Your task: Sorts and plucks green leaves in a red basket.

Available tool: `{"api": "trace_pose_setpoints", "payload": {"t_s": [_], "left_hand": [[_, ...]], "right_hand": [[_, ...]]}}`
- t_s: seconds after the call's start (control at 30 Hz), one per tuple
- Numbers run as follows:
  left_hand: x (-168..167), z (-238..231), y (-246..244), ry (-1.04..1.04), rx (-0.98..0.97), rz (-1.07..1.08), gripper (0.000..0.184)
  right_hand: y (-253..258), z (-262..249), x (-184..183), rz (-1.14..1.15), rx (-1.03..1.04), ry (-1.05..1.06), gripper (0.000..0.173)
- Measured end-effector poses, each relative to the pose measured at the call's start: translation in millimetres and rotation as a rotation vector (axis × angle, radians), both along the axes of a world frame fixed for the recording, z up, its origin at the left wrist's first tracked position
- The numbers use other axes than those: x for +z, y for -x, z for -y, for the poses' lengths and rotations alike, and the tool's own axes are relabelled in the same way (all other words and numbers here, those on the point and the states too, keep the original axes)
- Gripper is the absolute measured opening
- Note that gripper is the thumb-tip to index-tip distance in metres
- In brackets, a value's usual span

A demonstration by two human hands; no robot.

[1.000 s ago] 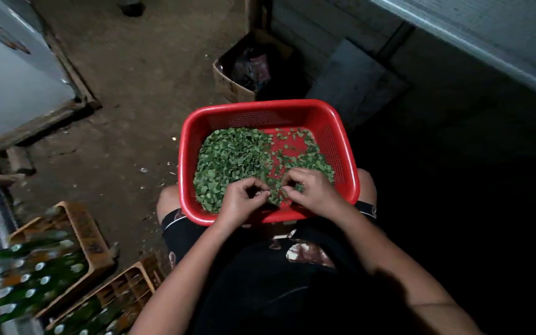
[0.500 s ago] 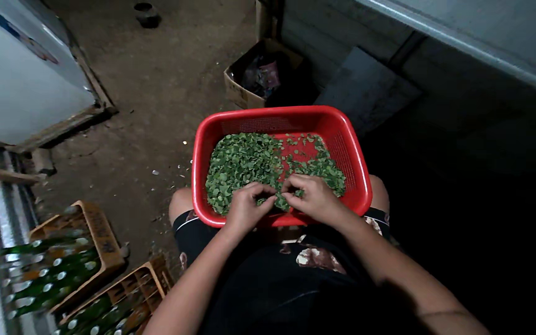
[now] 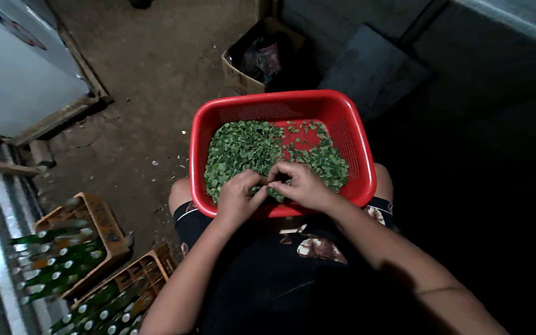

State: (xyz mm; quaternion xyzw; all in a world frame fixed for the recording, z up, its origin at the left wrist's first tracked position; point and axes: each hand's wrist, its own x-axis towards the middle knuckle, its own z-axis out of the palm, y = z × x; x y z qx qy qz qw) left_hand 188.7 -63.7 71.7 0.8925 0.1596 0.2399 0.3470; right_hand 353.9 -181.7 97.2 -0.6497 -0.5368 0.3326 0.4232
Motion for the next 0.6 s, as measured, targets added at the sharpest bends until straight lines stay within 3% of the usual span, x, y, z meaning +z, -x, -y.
{"api": "trace_pose_setpoints", "payload": {"t_s": [0.1,0.2,0.3,0.47,0.6], "left_hand": [[6.2,-14.6,12.1,-0.056,0.05,-0.031,0.014],[14.3,-48.0,40.9,-0.081,0.192,-0.073,0.017],[16.6,-86.2,80.7,-0.106,0.399,-0.128,0.022],[9.0,-127.3,140.5,-0.135,0.73,-0.394,0.035],[-6.1,-138.5,164.0,-0.032,0.798,-0.631,0.046]], "right_hand": [[-14.7,-9.2,-12.1,0.209,0.023,0.027,0.012],[-38.9,-16.7,-30.8,0.362,0.081,0.23,0.014],[-48.8,-19.5,-44.5,0.369,0.212,0.468,0.016],[-42.3,-23.2,-59.1,0.329,0.409,0.591,0.018],[-28.7,-31.0,-61.8,0.377,0.488,0.643,0.022]]}}
